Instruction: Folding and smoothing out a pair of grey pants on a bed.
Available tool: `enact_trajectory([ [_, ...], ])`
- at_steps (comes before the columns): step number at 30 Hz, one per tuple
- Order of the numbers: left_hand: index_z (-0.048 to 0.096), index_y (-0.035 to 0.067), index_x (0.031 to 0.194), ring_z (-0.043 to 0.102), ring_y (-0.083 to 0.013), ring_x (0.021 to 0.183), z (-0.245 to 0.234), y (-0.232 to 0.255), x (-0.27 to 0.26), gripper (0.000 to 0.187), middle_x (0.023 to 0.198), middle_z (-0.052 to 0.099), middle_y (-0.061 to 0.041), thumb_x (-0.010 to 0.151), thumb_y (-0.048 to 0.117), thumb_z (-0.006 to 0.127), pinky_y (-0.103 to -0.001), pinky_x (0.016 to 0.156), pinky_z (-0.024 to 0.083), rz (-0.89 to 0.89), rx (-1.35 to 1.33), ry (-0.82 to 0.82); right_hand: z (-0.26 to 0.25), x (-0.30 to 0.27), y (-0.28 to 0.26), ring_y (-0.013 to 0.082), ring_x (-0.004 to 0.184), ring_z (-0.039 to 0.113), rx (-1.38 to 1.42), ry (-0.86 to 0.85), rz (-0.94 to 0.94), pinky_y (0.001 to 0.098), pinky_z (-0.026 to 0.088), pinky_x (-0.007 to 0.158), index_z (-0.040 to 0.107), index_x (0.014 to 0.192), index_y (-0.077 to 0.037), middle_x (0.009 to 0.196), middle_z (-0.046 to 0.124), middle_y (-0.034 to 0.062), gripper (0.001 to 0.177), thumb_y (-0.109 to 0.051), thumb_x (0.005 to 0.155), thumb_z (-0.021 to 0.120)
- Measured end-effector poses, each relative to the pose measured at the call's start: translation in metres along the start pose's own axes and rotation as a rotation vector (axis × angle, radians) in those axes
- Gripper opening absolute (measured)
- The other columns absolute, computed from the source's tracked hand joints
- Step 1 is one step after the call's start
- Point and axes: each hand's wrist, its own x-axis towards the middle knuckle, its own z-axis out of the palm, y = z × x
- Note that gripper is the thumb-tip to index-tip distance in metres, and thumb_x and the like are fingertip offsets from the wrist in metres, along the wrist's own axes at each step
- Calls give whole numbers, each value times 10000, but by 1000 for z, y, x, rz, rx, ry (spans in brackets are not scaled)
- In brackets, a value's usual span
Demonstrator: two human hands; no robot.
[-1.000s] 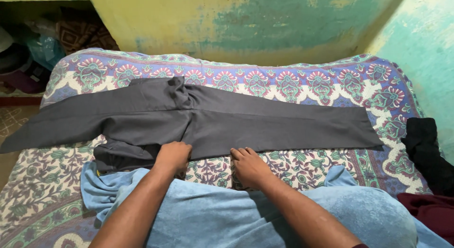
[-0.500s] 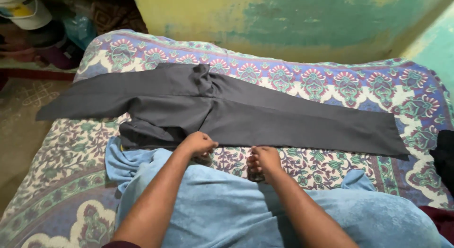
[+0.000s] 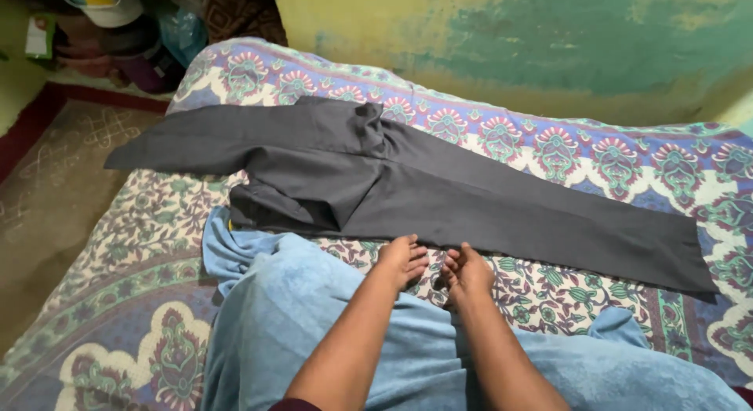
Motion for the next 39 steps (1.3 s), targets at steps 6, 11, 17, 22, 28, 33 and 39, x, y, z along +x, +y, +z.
enact_trajectory([
  [6, 507, 52, 1420, 690, -396, 1182, 18, -29, 18, 470, 1393, 652, -178, 1010, 248, 630, -502, 970, 569, 136, -412, 106, -2, 17, 0, 169, 556, 689, -142, 15, 34, 281, 613, 450, 642, 921, -165, 811, 747, 34, 173, -321, 989, 667],
  [11, 683, 23, 989, 791, -272, 818, 23, -28, 20, 259, 957, 770, -142, 1006, 279, 641, -313, 633, 643, 269, -388, 373, -4, 32, 2, 186, 549, 699, -183, 1, 37, 295, 608, 449, 615, 932, -182, 817, 764, 59, 145, -290, 976, 700],
  [17, 676, 47, 989, 780, -325, 708, 19, -20, 7, 150, 918, 775, -145, 945, 189, 696, -397, 523, 631, 269, -438, 520, -2, 30, 4, 174, 514, 689, -181, 34, 15, 287, 603, 422, 612, 992, -144, 785, 751, 54, 124, -263, 994, 646],
  [22, 695, 96, 870, 771, -296, 623, 18, -19, 12, 130, 783, 778, -84, 897, 220, 723, -379, 464, 613, 265, -443, 577, -2, 39, 8, 177, 508, 687, -212, 0, 5, 295, 596, 412, 614, 1041, -138, 774, 748, 59, 137, -253, 984, 663],
  [28, 678, 178, 953, 771, -234, 624, 14, -28, 64, 146, 766, 777, -15, 855, 234, 770, -321, 440, 598, 265, -471, 728, -4, 40, 7, 185, 502, 689, -199, 12, -9, 302, 593, 404, 579, 1079, -126, 770, 744, 71, 165, -259, 1004, 640],
  [33, 684, 184, 994, 768, -234, 648, 0, -13, 76, 211, 792, 778, -16, 841, 279, 794, -311, 478, 603, 269, -494, 779, 2, 36, 5, 172, 522, 685, -213, -12, 13, 286, 594, 419, 581, 1061, -126, 792, 743, 57, 180, -288, 1008, 637],
  [39, 680, 166, 1033, 766, -262, 735, -15, -1, 90, 248, 869, 773, -49, 853, 291, 797, -338, 561, 614, 268, -545, 828, 4, 33, 5, 169, 526, 684, -234, -17, 15, 283, 595, 422, 578, 1064, -128, 795, 740, 51, 179, -291, 1011, 632],
])
